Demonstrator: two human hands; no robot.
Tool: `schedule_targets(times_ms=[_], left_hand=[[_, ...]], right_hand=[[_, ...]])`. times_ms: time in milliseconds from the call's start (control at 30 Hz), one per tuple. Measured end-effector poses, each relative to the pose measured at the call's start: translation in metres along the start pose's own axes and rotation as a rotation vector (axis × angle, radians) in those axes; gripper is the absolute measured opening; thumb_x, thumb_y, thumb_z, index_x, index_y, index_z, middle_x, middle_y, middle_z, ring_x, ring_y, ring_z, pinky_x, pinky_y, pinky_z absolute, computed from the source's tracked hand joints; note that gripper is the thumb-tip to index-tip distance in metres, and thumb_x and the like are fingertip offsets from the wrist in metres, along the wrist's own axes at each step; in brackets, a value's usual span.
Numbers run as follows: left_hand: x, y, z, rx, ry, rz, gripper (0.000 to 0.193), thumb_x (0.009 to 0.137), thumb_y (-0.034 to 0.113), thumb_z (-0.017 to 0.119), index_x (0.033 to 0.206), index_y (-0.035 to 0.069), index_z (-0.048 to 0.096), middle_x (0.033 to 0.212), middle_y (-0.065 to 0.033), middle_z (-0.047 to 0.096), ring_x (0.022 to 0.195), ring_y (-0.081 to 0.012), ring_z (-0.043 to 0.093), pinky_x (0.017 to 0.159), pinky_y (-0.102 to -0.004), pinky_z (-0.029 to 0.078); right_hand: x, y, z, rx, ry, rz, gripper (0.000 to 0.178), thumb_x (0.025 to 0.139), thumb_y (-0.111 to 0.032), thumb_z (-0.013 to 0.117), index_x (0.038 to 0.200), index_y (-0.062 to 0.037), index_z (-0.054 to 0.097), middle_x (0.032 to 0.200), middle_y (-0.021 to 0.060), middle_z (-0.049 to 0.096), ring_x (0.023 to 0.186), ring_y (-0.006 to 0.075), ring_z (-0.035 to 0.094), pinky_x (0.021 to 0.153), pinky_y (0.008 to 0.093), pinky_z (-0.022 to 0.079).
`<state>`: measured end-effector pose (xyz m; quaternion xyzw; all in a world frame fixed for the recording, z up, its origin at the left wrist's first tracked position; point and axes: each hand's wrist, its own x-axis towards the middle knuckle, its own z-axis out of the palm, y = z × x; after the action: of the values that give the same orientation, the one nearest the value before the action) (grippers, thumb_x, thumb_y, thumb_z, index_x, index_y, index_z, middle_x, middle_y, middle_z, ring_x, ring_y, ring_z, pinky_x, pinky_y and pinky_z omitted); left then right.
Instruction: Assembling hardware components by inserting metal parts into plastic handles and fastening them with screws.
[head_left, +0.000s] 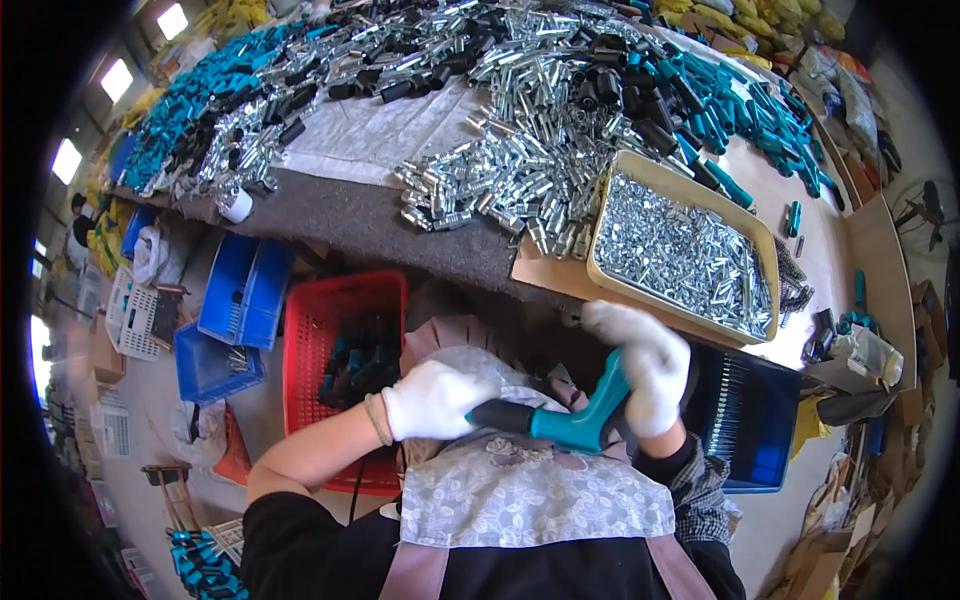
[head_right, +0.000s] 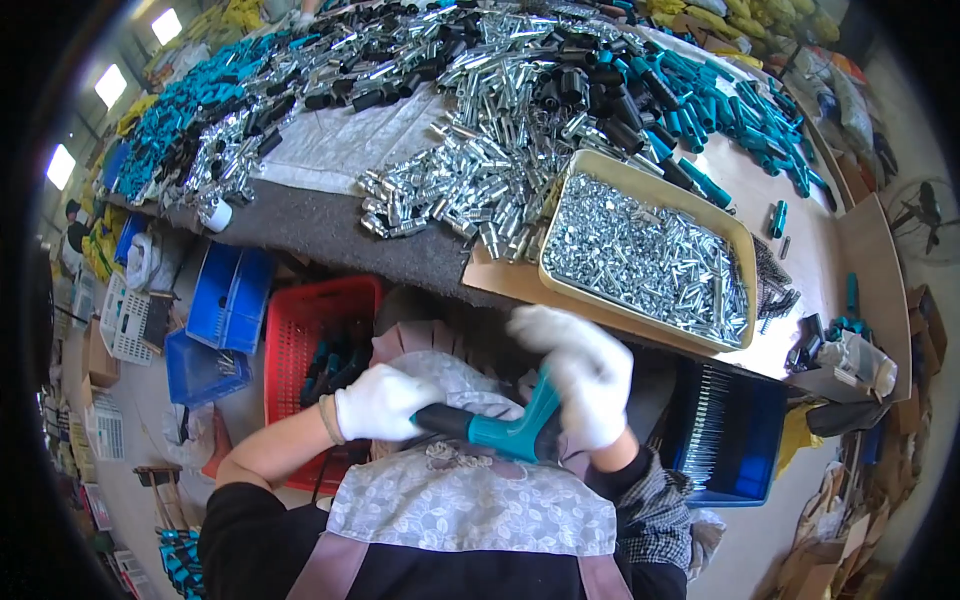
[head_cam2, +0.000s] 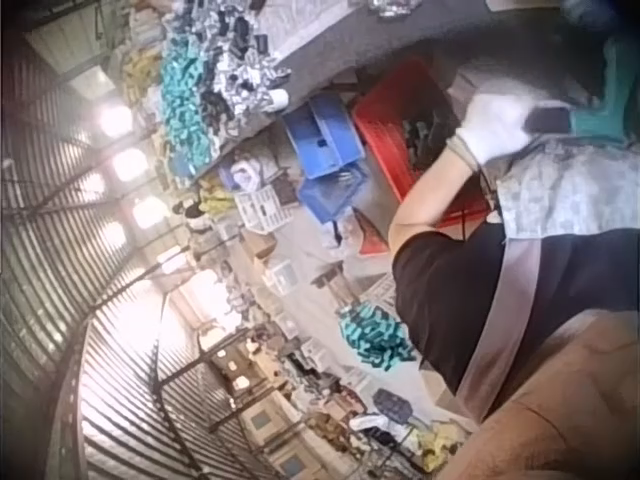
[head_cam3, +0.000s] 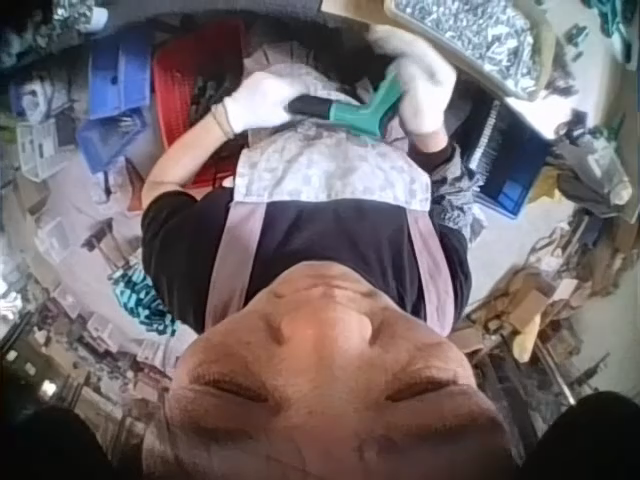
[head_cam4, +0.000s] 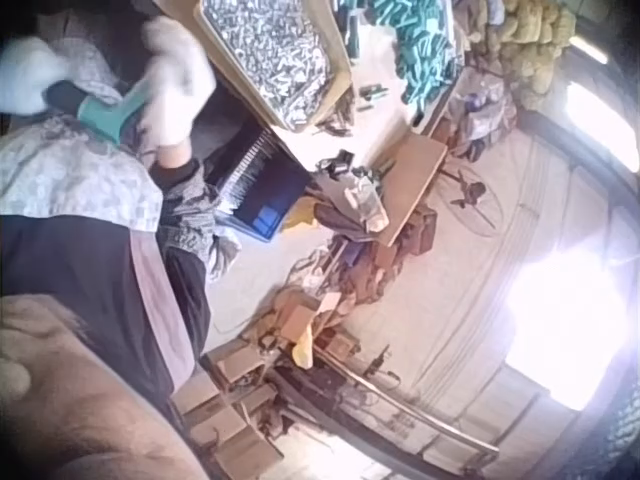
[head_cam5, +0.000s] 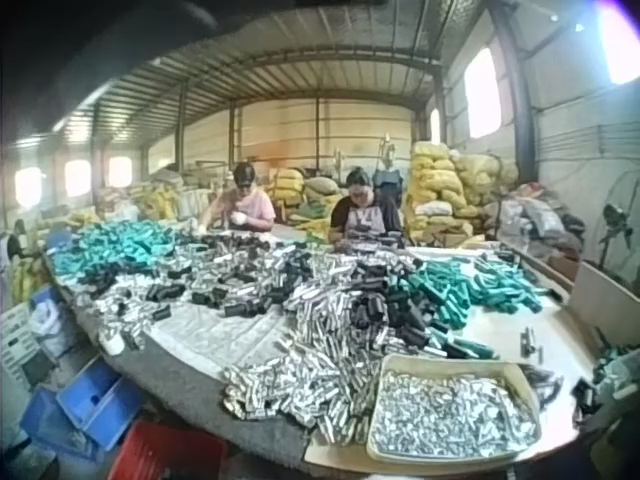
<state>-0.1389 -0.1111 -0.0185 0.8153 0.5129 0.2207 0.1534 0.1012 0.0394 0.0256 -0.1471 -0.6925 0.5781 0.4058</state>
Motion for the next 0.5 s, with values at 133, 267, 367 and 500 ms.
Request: schedule_targets(times_ms=[133, 267, 367, 500], left_hand=[[0.007, -0.017, -0.006, -0.156, 0.429, -0.393, 0.027, 0.072, 0.019, 0.079, 0.095, 0.009, 0.068, 0.087, -0.0105, 0.070, 0.078, -0.0291, 0.071, 0.067, -0.0368, 0.057], [-0.001, -0.004, 0.004, 0.086, -0.017, -0.120, 0.022, 0.077, 0.017, 0.073, 0.097, 0.010, 0.069, 0.086, -0.0120, 0.070, 0.077, -0.0300, 0.071, 0.070, -0.0394, 0.057], [0.002, -0.012, -0.002, -0.039, 0.303, -0.080, 0.025, 0.066, 0.011, 0.076, 0.089, 0.010, 0.067, 0.078, -0.0134, 0.065, 0.070, -0.0324, 0.067, 0.062, -0.0384, 0.054], [-0.005, -0.023, 0.026, -0.128, 0.165, -0.418, 0.026, 0.075, 0.018, 0.076, 0.098, 0.008, 0.070, 0.086, -0.0147, 0.070, 0.079, -0.0354, 0.069, 0.070, -0.0411, 0.056]], right_hand=[[-0.004, 0.004, 0.018, -0.034, 0.109, -0.126, 0.047, 0.099, -0.032, 0.046, 0.115, 0.0091, 0.064, 0.125, 0.0222, 0.064, 0.121, 0.0355, 0.059, 0.108, 0.0428, 0.040], [0.020, 0.002, 0.009, -0.172, -0.272, -0.257, 0.029, 0.083, -0.012, 0.061, 0.107, 0.0035, 0.068, 0.115, 0.0207, 0.068, 0.120, 0.0339, 0.061, 0.110, 0.0462, 0.040], [0.012, 0.005, 0.003, -0.150, 0.093, -0.037, 0.039, 0.096, -0.021, 0.047, 0.115, 0.0089, 0.063, 0.124, 0.0229, 0.064, 0.124, 0.0341, 0.059, 0.108, 0.0411, 0.042], [0.014, -0.006, 0.020, -0.275, -0.278, -0.341, 0.032, 0.093, -0.021, 0.053, 0.108, 0.0039, 0.067, 0.121, 0.0217, 0.065, 0.124, 0.0398, 0.057, 0.109, 0.0488, 0.040]])
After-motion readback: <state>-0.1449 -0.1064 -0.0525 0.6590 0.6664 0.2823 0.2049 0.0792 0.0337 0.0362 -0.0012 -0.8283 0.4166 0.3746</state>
